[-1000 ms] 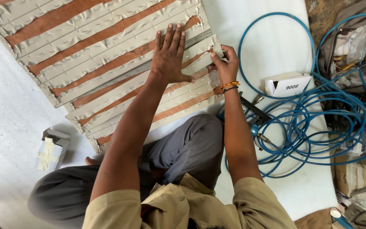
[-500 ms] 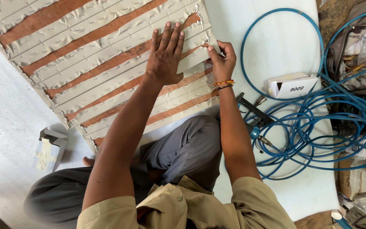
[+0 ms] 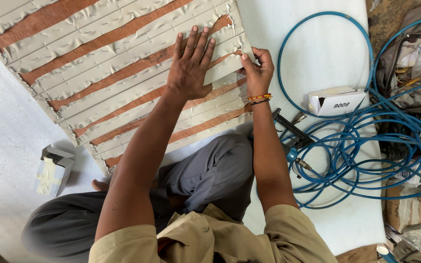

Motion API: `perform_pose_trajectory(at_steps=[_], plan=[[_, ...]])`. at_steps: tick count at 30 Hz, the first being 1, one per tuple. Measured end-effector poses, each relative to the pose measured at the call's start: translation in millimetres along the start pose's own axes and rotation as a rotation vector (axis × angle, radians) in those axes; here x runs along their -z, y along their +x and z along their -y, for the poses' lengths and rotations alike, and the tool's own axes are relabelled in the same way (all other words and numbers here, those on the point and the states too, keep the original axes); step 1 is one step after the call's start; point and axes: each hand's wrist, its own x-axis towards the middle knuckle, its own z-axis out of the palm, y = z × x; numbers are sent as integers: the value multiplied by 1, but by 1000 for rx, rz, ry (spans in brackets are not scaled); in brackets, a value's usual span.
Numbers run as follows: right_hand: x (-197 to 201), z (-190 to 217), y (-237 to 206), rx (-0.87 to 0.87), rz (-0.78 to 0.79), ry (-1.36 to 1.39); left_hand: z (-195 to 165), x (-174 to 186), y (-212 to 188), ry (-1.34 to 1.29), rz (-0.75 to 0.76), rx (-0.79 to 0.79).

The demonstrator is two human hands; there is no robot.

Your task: The person sits on the workshop floor and uses a pneumatic nail gun to staple fabric webbing strips onto wooden furniture frames. They press the strips flat, reposition the frames, staple along the edges, and stack the finished frames aside while taking staples from a small box.

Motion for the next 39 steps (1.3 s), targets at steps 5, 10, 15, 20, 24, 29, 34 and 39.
perform_pose_trajectory(at_steps=[5, 10, 15, 20, 24, 29, 34, 39], plan=[[4, -3, 0, 0, 24, 46, 0, 1, 1, -25, 24, 4], [5, -4, 1, -7, 29, 41, 1, -1, 1, -15, 7, 3], [6, -2, 1, -33, 34, 23, 0, -4, 1, -14, 12, 6], [9, 11, 12, -54, 55, -260, -1, -6, 0, 24, 9, 10], [0, 21, 40, 188, 77, -578, -2, -7, 2, 33, 25, 15], [-26, 21, 58, 218, 13, -646, -3, -6, 4, 25, 25, 21], [-36, 15, 50, 179, -65, -427, -3, -4, 3, 46, 22, 23], [-37, 14, 51, 258, -66, -457, -4, -2, 4, 68, 38, 31]])
